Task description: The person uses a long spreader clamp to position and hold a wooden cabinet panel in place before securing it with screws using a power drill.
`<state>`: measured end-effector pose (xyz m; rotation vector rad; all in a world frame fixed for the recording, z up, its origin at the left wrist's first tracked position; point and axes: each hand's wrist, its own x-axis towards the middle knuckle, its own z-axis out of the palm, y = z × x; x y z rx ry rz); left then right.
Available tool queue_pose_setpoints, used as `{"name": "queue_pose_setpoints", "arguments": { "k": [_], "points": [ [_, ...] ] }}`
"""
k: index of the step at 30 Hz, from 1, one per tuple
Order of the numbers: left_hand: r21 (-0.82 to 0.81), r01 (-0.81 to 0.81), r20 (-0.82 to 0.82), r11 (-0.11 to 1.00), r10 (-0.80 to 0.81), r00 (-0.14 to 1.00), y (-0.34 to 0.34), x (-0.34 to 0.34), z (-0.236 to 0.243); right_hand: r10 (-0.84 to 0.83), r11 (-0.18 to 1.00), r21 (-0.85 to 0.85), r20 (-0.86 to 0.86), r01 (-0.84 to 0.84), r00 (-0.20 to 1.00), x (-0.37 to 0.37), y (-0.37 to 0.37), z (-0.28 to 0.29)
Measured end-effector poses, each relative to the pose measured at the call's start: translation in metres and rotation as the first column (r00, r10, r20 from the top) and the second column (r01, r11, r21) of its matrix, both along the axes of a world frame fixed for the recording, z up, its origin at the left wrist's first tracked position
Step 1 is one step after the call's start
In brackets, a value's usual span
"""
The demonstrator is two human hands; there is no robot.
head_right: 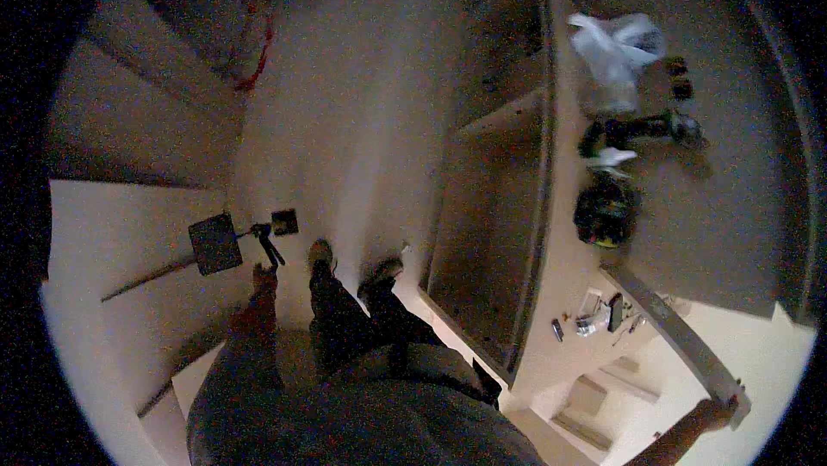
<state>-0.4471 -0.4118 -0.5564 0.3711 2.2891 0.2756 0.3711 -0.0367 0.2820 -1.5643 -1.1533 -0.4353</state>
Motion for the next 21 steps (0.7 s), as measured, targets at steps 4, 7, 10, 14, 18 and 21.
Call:
{"name": "queue_pose_setpoints", "arguments": {
  "k": [4, 7, 10, 14, 18, 21],
  "points": [
    [-0.456, 0.675, -0.189, 0.58, -0.804, 0.563, 0.004, 0.051, 0.031, 0.272, 0.948, 0.226, -0.2, -0.225, 0.941, 0.014, -0.04, -0.003],
    [0.045, 0.541, -0.053, 0.84, -0.539, 0.841, 0.023, 0.077, 0.06, 0.496, 0.84, 0.448, -0.4, -0.307, 0.771, -0.017, -0.07, 0.005],
    [0.383, 0.758, -0.088, 0.528, -0.796, 0.599, 0.076, 0.098, 0.111, 0.643, 0.733, 0.59, -0.441, -0.338, 0.626, -0.015, -0.102, -0.008],
    [0.527, -0.214, 0.686, 0.823, -0.263, 0.678, 0.19, 0.162, 0.238, 0.64, 0.756, 0.608, -0.612, -0.242, 0.464, 0.004, -0.12, -0.088],
    [0.617, -0.08, 0.727, 0.783, -0.527, 0.441, 0.299, 0.233, 0.406, 0.547, 0.825, 0.565, -0.791, -0.015, 0.273, -0.031, -0.125, -0.178],
    [0.578, -0.151, 0.814, 0.802, -0.557, 0.161, 0.346, 0.276, 0.463, 0.618, 0.773, 0.622, -0.783, 0.121, 0.076, -0.065, -0.139, -0.233]
  ]
}}
